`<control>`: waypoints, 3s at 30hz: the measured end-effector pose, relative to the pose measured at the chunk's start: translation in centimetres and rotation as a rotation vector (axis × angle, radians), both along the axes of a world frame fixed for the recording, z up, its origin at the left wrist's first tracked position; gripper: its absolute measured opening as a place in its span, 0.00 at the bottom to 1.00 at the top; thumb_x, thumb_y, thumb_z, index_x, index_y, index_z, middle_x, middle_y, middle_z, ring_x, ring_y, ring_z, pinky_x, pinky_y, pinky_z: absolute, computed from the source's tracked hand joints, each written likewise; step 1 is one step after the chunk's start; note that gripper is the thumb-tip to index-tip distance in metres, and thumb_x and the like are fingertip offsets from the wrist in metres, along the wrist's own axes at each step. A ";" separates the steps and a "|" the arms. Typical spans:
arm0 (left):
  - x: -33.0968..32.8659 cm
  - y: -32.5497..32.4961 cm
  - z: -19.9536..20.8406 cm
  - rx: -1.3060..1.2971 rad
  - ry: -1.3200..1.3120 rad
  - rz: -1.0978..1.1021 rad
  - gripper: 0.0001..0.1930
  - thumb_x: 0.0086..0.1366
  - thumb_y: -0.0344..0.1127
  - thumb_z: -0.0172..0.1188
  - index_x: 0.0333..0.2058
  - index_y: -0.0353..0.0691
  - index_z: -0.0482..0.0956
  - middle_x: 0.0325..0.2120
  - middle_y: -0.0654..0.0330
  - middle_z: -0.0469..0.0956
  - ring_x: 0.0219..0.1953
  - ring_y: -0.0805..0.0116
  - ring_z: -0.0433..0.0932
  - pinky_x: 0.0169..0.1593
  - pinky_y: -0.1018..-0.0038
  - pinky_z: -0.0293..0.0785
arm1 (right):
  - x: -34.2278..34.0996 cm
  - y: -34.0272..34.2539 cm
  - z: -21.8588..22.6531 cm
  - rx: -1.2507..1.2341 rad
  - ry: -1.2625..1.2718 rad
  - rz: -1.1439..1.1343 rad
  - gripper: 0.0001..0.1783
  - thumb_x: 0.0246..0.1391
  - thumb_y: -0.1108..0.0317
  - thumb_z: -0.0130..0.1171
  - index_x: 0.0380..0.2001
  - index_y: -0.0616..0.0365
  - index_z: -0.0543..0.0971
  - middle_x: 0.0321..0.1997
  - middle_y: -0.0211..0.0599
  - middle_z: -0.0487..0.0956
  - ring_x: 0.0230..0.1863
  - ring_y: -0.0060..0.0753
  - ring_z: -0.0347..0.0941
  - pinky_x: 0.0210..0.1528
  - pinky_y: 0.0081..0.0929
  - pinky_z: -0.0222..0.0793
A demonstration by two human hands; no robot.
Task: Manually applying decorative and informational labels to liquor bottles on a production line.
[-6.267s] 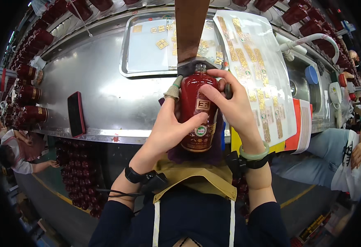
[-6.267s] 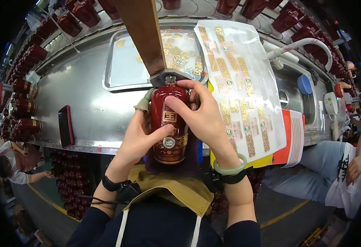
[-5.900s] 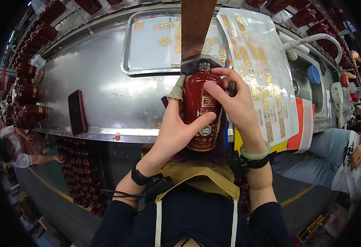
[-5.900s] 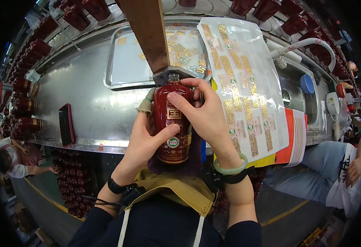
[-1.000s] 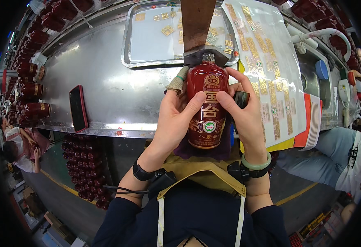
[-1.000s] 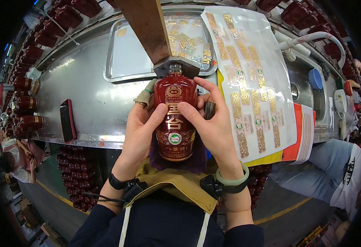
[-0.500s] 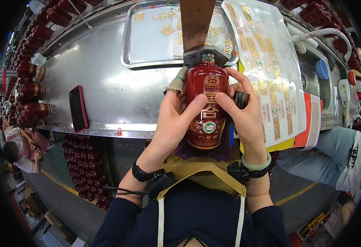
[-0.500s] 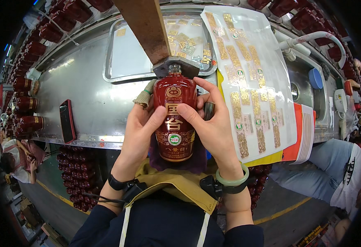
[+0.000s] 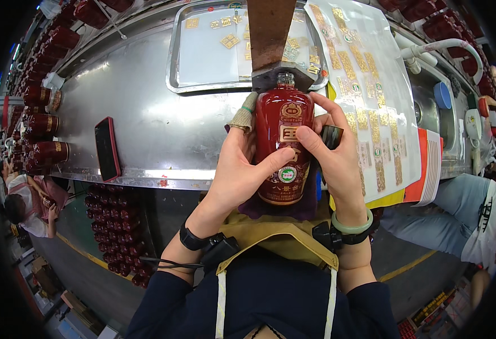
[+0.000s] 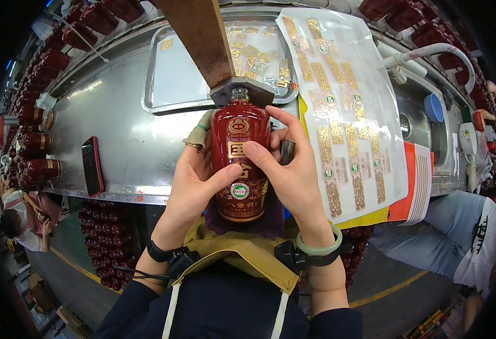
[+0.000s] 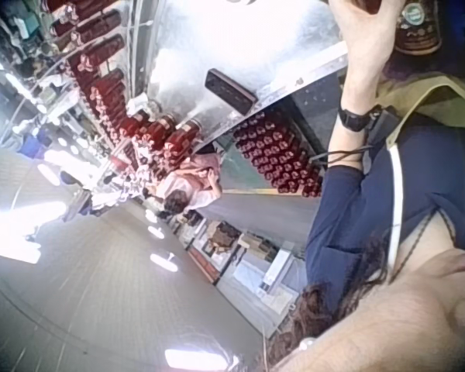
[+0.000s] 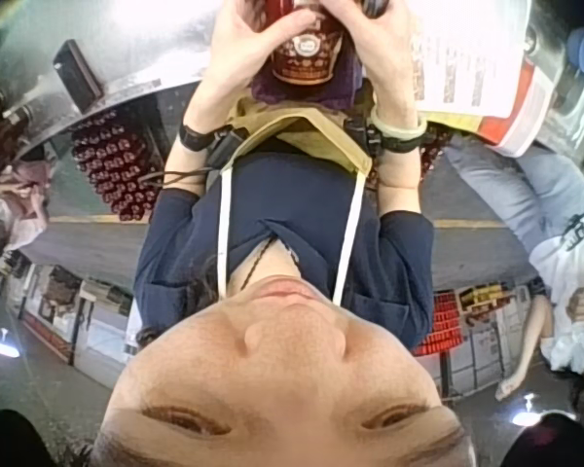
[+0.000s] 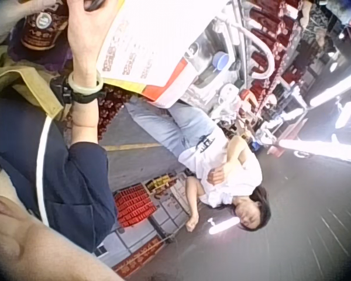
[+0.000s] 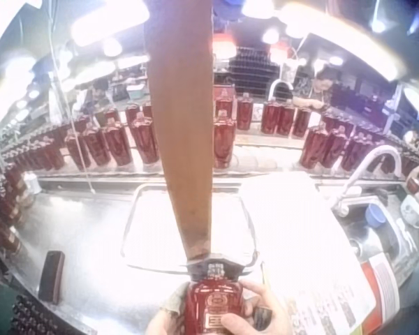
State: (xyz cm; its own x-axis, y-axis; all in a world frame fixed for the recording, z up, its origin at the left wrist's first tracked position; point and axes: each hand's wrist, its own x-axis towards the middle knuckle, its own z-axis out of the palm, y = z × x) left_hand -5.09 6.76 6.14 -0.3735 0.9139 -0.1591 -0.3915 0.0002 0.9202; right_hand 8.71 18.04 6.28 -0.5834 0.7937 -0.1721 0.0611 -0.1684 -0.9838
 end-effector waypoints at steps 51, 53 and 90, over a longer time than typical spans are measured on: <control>1.6 1.2 0.3 -0.050 0.174 0.192 0.39 0.67 0.32 0.67 0.69 0.25 0.56 0.57 0.48 0.74 0.57 0.66 0.76 0.60 0.69 0.74 | -3.2 6.5 6.5 1.278 -0.174 0.351 0.19 0.47 0.79 0.62 0.45 0.55 0.85 0.36 0.34 0.81 0.38 0.41 0.75 0.39 0.38 0.73; 1.6 1.1 0.3 -0.053 0.171 0.186 0.39 0.67 0.31 0.67 0.69 0.26 0.55 0.57 0.48 0.74 0.57 0.66 0.76 0.61 0.69 0.74 | -3.4 7.9 6.8 1.566 -0.267 0.173 0.19 0.46 0.79 0.63 0.44 0.55 0.85 0.35 0.35 0.81 0.38 0.42 0.76 0.39 0.38 0.73; -0.6 -2.7 -1.5 0.021 0.028 0.148 0.37 0.81 0.57 0.36 0.75 0.33 0.48 0.73 0.44 0.55 0.74 0.50 0.58 0.75 0.55 0.52 | 1.7 3.4 2.1 1.591 0.265 0.540 0.15 0.47 0.69 0.66 0.42 0.49 0.85 0.37 0.22 0.83 0.36 0.24 0.75 0.36 0.25 0.73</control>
State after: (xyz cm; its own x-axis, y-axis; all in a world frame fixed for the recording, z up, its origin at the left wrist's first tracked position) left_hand -5.72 4.11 4.59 -0.5084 0.8516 -0.1277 -0.3599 -0.0754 0.9299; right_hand 10.39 21.44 8.39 -0.7046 -0.2104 0.6777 -0.4039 0.9041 -0.1393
